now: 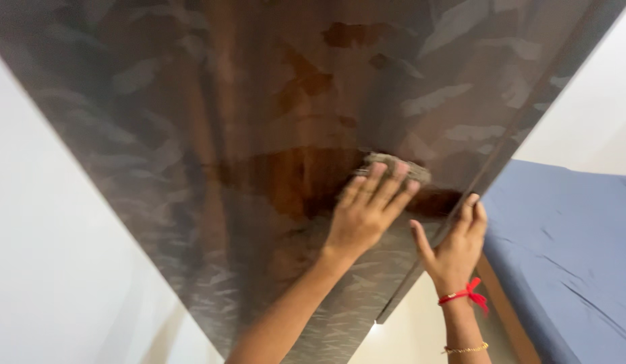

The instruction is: The person pours water from a plastic bottle onto a cloth and wipes the surface of a dark brown wardrobe. They continue to wipe the wardrobe door with the damp cloth in circular and vertical motions.

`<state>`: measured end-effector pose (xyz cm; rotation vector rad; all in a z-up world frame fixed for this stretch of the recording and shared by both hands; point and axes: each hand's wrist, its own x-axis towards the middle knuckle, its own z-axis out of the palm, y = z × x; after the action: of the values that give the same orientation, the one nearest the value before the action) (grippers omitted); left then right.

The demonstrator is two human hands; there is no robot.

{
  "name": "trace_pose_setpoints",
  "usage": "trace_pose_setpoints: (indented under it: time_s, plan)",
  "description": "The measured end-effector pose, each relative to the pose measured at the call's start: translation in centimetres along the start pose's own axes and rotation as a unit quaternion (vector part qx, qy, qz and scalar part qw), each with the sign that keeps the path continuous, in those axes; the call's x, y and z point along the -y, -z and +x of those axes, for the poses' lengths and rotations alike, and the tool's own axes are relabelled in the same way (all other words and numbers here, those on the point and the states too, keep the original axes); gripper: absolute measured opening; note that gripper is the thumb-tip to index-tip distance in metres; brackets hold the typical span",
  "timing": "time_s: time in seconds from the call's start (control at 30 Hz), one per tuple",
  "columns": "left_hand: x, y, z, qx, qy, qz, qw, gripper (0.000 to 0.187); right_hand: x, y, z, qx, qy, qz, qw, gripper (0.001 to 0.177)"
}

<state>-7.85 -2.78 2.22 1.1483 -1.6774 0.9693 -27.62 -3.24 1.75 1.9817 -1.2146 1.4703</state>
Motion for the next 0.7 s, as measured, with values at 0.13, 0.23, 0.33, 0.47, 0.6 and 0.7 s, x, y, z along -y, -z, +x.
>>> trace_pose_setpoints:
  time_s: [0.13,0.23,0.33,0.47,0.6,0.7]
  plan:
    - [2.3,0.8,-0.5,-0.014,-0.002,0.049,0.999,0.072,-0.4,0.3,-0.6,0.020,-0.011,-0.046,0.999,0.099]
    - [7.6,3.2,-2.9,0.021,0.110,0.127,0.986,0.079,-0.6,0.3,-0.8,0.033,-0.020,-0.038,0.999,0.097]
    - [14.2,8.1,-6.3,-0.067,0.231,0.159,0.957,0.054,-0.7,0.2,-0.9,0.033,-0.029,-0.014,0.999,0.097]
    - [16.8,10.7,-7.7,-0.106,0.305,0.170,0.931,0.049,-0.1,-0.4,-1.2,0.021,-0.055,0.022,0.998,0.101]
    - [13.0,8.0,-6.4,-0.099,0.246,0.091,0.960,0.049,3.7,-0.6,-3.4,-0.040,-0.063,0.033,0.997,0.082]
    - [9.6,5.5,-5.9,-0.026,0.018,0.135,0.990,0.045,7.7,-1.5,-5.7,0.046,-0.028,0.156,0.986,0.067]
